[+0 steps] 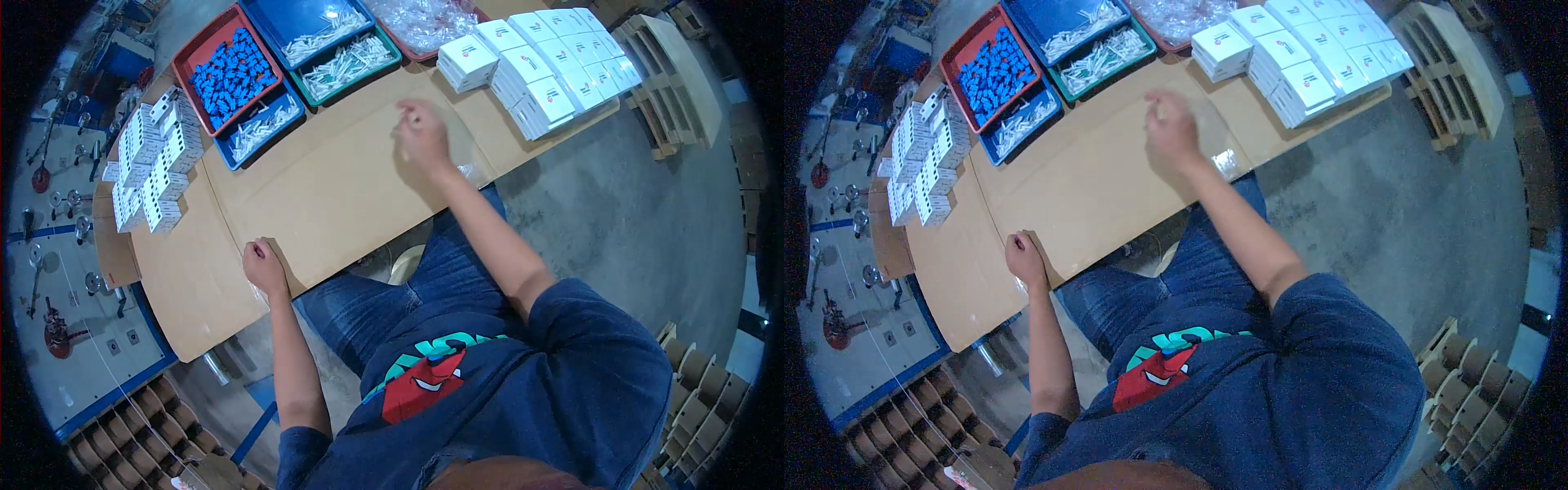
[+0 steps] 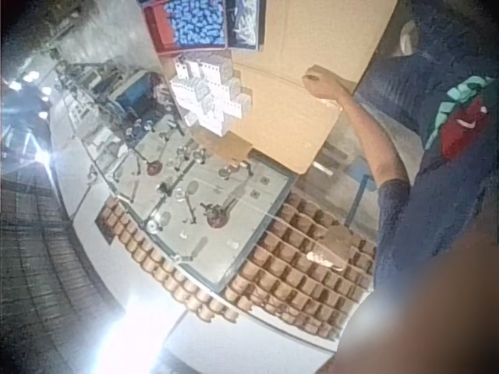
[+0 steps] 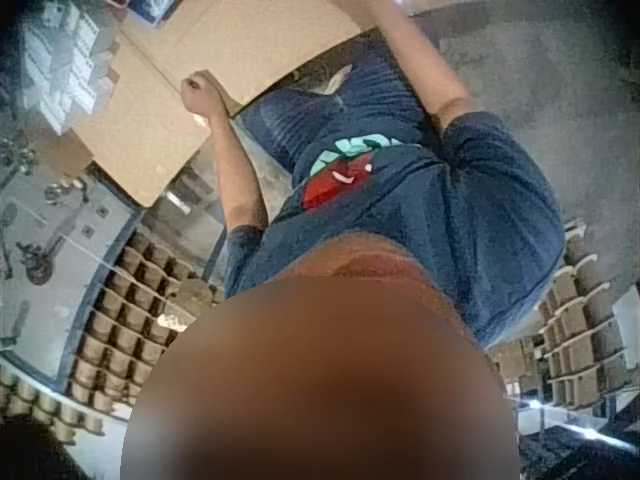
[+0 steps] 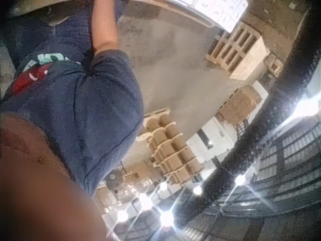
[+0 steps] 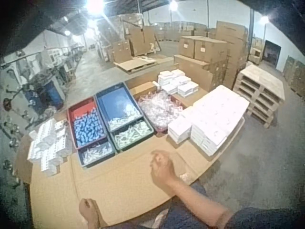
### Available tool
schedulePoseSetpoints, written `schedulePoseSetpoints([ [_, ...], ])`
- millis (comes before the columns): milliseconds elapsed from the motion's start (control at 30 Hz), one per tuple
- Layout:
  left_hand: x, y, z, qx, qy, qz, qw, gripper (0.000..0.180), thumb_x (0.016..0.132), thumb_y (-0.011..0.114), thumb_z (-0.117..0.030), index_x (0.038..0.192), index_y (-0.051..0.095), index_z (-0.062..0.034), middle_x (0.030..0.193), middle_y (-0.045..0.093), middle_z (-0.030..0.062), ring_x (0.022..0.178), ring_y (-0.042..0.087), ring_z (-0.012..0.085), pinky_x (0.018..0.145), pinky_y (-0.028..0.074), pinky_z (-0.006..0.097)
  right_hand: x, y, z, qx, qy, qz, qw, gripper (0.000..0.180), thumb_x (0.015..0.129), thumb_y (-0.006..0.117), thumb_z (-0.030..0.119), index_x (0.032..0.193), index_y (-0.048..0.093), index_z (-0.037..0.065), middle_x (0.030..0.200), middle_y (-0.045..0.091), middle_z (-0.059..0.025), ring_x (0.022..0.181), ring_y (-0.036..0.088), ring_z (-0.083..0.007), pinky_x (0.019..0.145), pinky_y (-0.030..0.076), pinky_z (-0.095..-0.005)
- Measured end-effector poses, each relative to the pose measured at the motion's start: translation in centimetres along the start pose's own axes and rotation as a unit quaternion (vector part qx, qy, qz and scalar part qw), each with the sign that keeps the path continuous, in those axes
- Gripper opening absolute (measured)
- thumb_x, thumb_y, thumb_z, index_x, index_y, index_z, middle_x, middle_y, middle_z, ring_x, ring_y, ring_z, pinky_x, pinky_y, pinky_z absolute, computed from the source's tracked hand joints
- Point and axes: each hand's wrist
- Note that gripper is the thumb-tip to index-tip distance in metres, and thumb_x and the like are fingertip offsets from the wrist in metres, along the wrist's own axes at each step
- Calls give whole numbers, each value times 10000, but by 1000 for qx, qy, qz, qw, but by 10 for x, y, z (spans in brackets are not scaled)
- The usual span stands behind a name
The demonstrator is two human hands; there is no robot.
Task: Packaging small blue and white electrical or mechanical components into white boxes at a factory workbench.
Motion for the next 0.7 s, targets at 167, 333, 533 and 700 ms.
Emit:
schedulePoseSetpoints([
  [167, -1, -5, -3, 3, -1, 3, 1000, 341, 968, 598, -242, 734, 568, 4, 679, 582, 156, 637, 556, 309, 620, 439, 446, 61, -61, -14, -164, -119, -99, 974, 328, 861, 651, 79, 1187, 647, 46, 1332, 599, -141, 1285, 525, -351, 1105, 403, -479],
  [333, -1, -5, -2, 1, 1, -2, 1000, 343, 965, 601, -241, 728, 571, 5, 685, 594, 157, 631, 561, 308, 609, 440, 445, 82, -80, -36, -301, -170, -102, 933, 471, 859, 687, 127, 1314, 598, 47, 1472, 490, -185, 1394, 422, -393, 1147, 360, -507],
  [533, 0, -4, 0, -31, 1, 5, 1000, 337, 976, 615, -255, 776, 586, 15, 678, 557, 121, 627, 513, 238, 624, 442, 391, 84, -85, -56, -321, -162, -89, 929, 499, 875, 689, 124, 1354, 580, 38, 1466, 502, -213, 1403, 414, -411, 1154, 363, -499],
  [700, 1, -7, 8, -128, -56, 63, 988, 323, 974, 661, -236, 758, 597, -4, 642, 498, 6, 622, 444, 109, 581, 394, 299, 82, -86, -52, -300, -151, -81, 938, 487, 885, 687, 115, 1356, 590, 34, 1451, 516, -221, 1393, 422, -421, 1151, 369, -491],
])
Point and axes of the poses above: each hand's wrist, its own x-axis towards the middle knuckle, its own y-axis out of the palm, z = x × y
